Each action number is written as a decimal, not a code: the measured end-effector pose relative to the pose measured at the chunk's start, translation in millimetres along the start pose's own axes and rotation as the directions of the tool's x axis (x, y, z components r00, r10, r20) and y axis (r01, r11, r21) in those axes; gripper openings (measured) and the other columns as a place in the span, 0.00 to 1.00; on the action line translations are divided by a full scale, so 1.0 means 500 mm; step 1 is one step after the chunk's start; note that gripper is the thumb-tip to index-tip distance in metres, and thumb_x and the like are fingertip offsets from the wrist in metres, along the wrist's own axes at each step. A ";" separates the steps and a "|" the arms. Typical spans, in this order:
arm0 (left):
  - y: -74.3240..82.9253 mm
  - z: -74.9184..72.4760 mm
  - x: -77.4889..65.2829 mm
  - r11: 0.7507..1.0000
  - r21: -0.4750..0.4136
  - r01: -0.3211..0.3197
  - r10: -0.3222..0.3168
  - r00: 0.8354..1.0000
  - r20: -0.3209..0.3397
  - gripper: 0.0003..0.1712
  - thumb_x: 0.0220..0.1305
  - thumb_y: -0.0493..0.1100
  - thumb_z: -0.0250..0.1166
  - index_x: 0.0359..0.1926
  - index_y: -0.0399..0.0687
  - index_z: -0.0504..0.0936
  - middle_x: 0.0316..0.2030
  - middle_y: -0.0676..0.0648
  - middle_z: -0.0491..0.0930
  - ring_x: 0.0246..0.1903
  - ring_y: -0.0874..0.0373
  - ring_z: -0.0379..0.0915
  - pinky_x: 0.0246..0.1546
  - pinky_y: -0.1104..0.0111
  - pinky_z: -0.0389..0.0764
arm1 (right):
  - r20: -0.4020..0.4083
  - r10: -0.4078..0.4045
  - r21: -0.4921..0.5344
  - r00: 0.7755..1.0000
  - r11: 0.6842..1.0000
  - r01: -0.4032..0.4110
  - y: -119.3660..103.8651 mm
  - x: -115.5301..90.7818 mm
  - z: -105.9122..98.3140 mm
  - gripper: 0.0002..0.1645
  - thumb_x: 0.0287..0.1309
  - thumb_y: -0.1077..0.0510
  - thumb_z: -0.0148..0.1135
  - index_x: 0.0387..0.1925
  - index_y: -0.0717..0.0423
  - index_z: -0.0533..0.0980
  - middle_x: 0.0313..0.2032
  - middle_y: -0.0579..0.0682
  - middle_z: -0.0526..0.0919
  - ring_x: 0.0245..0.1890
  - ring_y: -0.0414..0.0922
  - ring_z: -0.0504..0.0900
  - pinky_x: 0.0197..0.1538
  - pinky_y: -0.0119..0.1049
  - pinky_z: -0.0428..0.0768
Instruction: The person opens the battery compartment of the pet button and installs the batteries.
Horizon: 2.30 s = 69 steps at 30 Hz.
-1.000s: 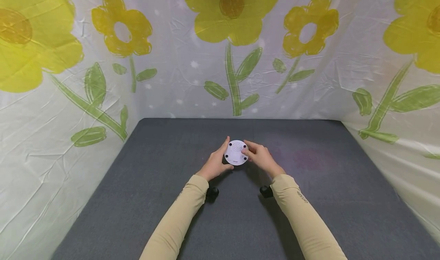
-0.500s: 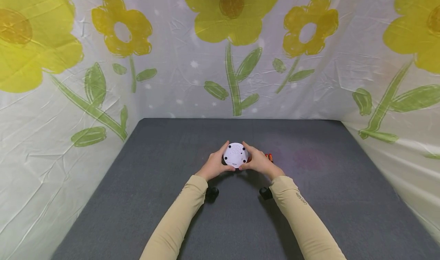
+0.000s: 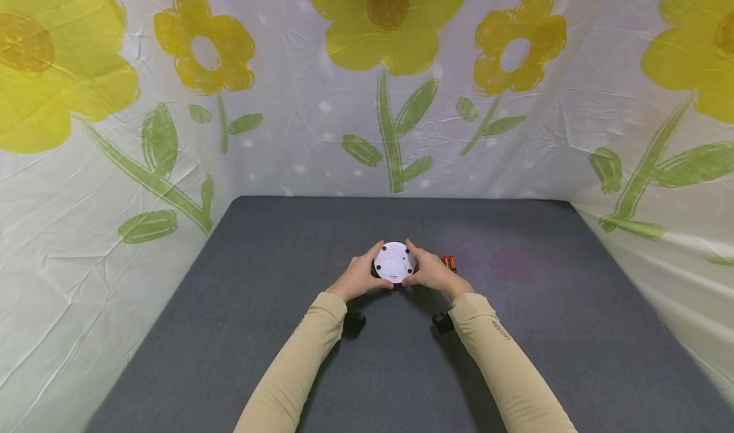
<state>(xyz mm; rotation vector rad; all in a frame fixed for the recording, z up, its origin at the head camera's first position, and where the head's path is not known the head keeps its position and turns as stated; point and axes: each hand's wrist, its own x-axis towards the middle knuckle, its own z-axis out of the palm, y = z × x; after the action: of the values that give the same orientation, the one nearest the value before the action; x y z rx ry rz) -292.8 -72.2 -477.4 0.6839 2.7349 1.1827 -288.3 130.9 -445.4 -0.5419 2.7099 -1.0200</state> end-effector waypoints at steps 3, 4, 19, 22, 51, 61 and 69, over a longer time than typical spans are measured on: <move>-0.006 0.004 0.001 1.000 -0.019 0.006 -0.006 1.000 0.004 0.58 0.46 0.51 0.75 0.71 0.44 0.51 0.64 0.39 0.61 0.61 0.49 0.61 0.57 0.56 0.67 | 0.024 0.018 0.019 1.000 1.000 -0.019 0.002 0.000 0.000 0.60 0.43 0.63 0.74 0.71 0.61 0.46 0.41 0.58 0.76 0.25 0.42 0.73 0.29 0.33 0.72; -0.008 0.005 0.001 0.999 -0.037 0.009 -0.009 1.000 0.002 0.58 0.45 0.51 0.75 0.71 0.45 0.51 0.64 0.40 0.62 0.60 0.50 0.62 0.56 0.57 0.68 | 0.030 0.018 0.026 0.999 0.999 -0.019 0.003 -0.001 0.000 0.60 0.43 0.63 0.73 0.71 0.61 0.45 0.38 0.56 0.77 0.25 0.42 0.73 0.29 0.33 0.72; -0.035 0.029 0.006 0.932 -0.363 -0.013 0.001 0.999 -0.034 0.57 0.43 0.41 0.77 0.71 0.44 0.53 0.65 0.45 0.60 0.60 0.58 0.61 0.55 0.67 0.70 | -0.039 -0.071 -0.012 0.997 0.997 0.070 0.011 -0.008 0.003 0.55 0.43 0.62 0.74 0.68 0.68 0.52 0.56 0.64 0.69 0.42 0.50 0.74 0.47 0.43 0.74; -0.035 0.030 0.007 0.922 -0.387 -0.008 -0.007 0.999 -0.037 0.57 0.43 0.40 0.77 0.71 0.43 0.52 0.65 0.45 0.59 0.60 0.59 0.62 0.54 0.68 0.70 | -0.075 -0.088 -0.021 0.993 0.996 0.086 0.012 -0.008 0.000 0.52 0.41 0.62 0.75 0.66 0.67 0.57 0.61 0.64 0.65 0.50 0.53 0.70 0.54 0.48 0.70; -0.024 0.024 0.009 0.922 -0.386 0.018 -0.040 0.998 -0.049 0.58 0.43 0.45 0.77 0.70 0.38 0.52 0.63 0.41 0.63 0.57 0.57 0.66 0.51 0.67 0.73 | -0.003 -0.644 -0.625 0.765 0.598 0.501 0.003 0.000 0.008 0.04 0.55 0.58 0.66 0.33 0.53 0.82 0.40 0.50 0.83 0.36 0.47 0.77 0.39 0.40 0.79; -0.025 0.026 0.009 0.920 -0.391 0.023 -0.048 0.997 -0.055 0.57 0.43 0.45 0.77 0.70 0.38 0.53 0.63 0.41 0.62 0.57 0.57 0.66 0.51 0.67 0.73 | 0.024 -0.678 -0.693 0.735 0.518 0.501 -0.003 0.010 0.011 0.07 0.51 0.58 0.67 0.22 0.50 0.77 0.25 0.45 0.78 0.26 0.45 0.73 0.29 0.37 0.77; 0.013 0.002 -0.003 0.918 -0.397 0.002 -0.016 0.999 -0.032 0.53 0.46 0.39 0.75 0.68 0.32 0.54 0.63 0.35 0.61 0.59 0.51 0.64 0.53 0.64 0.72 | 0.055 -0.706 -0.711 0.706 0.469 0.525 -0.010 0.012 0.012 0.10 0.43 0.58 0.69 0.17 0.49 0.75 0.20 0.44 0.72 0.22 0.43 0.74 0.24 0.35 0.75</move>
<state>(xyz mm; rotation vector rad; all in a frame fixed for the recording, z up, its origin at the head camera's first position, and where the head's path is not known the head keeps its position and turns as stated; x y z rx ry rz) -288.7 -68.5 -473.5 0.5994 2.3984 1.6922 -290.6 121.4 -447.1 -1.7696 3.1239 -0.0568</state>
